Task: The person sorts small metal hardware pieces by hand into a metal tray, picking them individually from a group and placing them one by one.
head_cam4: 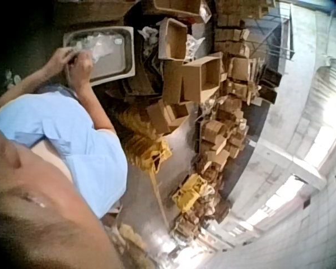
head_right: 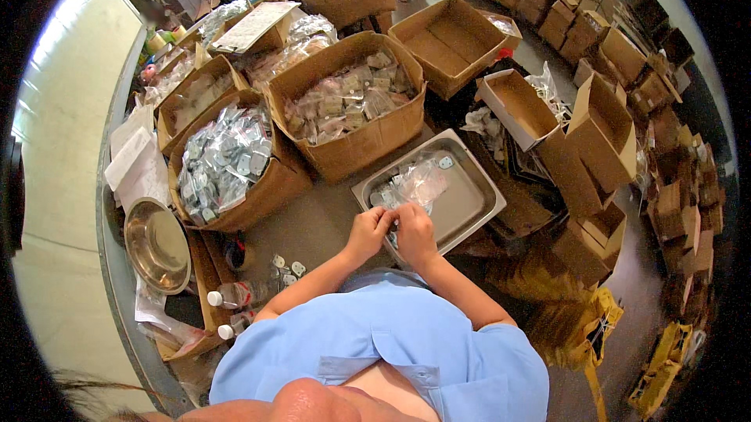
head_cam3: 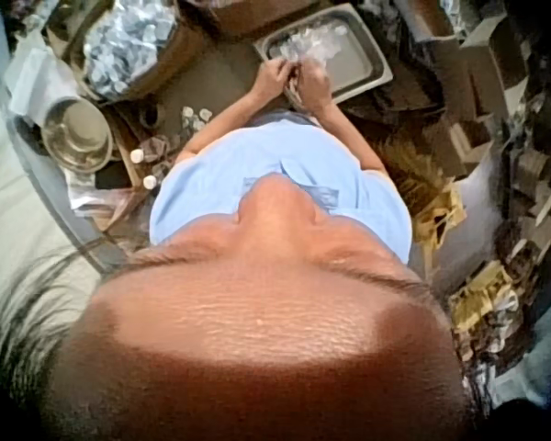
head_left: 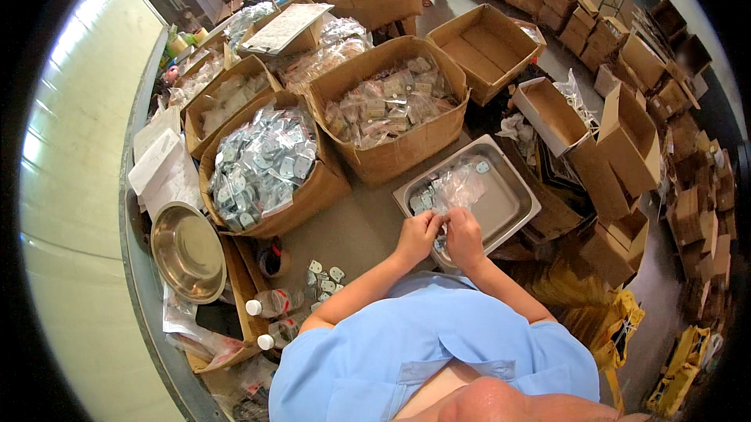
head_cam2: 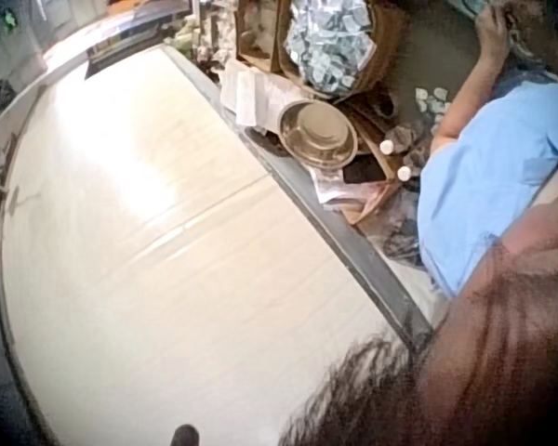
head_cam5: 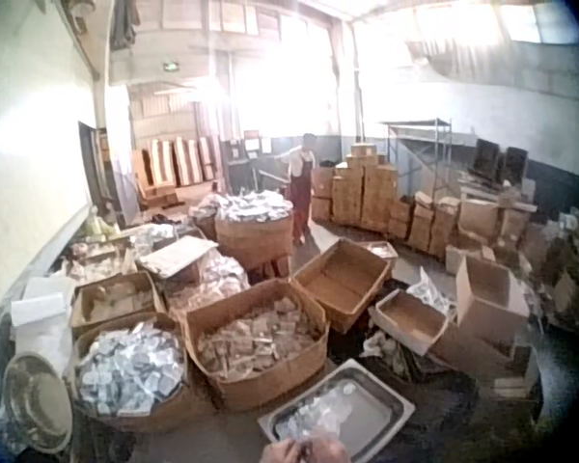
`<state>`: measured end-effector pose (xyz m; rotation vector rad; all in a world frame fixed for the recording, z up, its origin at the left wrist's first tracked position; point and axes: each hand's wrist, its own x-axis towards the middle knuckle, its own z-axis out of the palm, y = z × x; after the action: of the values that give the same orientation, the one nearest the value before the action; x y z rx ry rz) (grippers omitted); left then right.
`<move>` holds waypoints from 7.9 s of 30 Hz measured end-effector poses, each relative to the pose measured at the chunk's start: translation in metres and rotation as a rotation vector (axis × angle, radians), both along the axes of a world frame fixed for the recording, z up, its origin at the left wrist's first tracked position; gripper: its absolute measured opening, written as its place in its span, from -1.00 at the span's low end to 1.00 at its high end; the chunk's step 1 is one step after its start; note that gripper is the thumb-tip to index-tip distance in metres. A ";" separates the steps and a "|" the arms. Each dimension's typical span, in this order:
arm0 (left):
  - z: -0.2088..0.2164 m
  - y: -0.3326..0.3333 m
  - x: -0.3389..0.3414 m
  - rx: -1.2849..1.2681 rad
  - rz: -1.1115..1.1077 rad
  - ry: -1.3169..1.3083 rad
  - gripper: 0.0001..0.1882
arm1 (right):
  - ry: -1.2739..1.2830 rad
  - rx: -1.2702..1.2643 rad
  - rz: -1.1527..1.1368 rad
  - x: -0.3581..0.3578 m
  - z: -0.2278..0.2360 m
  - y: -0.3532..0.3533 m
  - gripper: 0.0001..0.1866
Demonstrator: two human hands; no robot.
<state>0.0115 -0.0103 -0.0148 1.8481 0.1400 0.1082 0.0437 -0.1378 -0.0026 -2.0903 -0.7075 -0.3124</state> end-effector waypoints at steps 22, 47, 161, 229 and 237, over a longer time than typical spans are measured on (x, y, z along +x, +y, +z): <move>-0.015 -0.005 0.001 0.361 -0.019 -0.044 -0.76 | 0.039 -0.150 -0.031 -0.008 -0.030 -0.004 -0.90; -0.007 0.000 -0.003 0.190 -0.085 -0.068 -0.78 | 0.422 0.033 0.038 0.002 -0.008 -0.018 -0.94; -0.049 0.032 -0.024 -0.900 -0.544 0.337 -0.42 | 1.021 0.097 0.438 0.058 0.003 -0.026 -0.79; 0.028 0.020 -0.030 -0.011 -0.071 -0.180 -0.84 | 0.445 -0.084 0.515 0.023 0.041 -0.022 -0.81; 0.045 0.037 -0.036 -0.071 -0.101 -0.102 -0.86 | 0.500 0.044 0.595 0.020 0.047 -0.013 -0.83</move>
<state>-0.0244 0.0266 0.0302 1.7717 -0.0206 0.1249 0.0641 -0.1506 0.0448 -1.7116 -0.9483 0.5017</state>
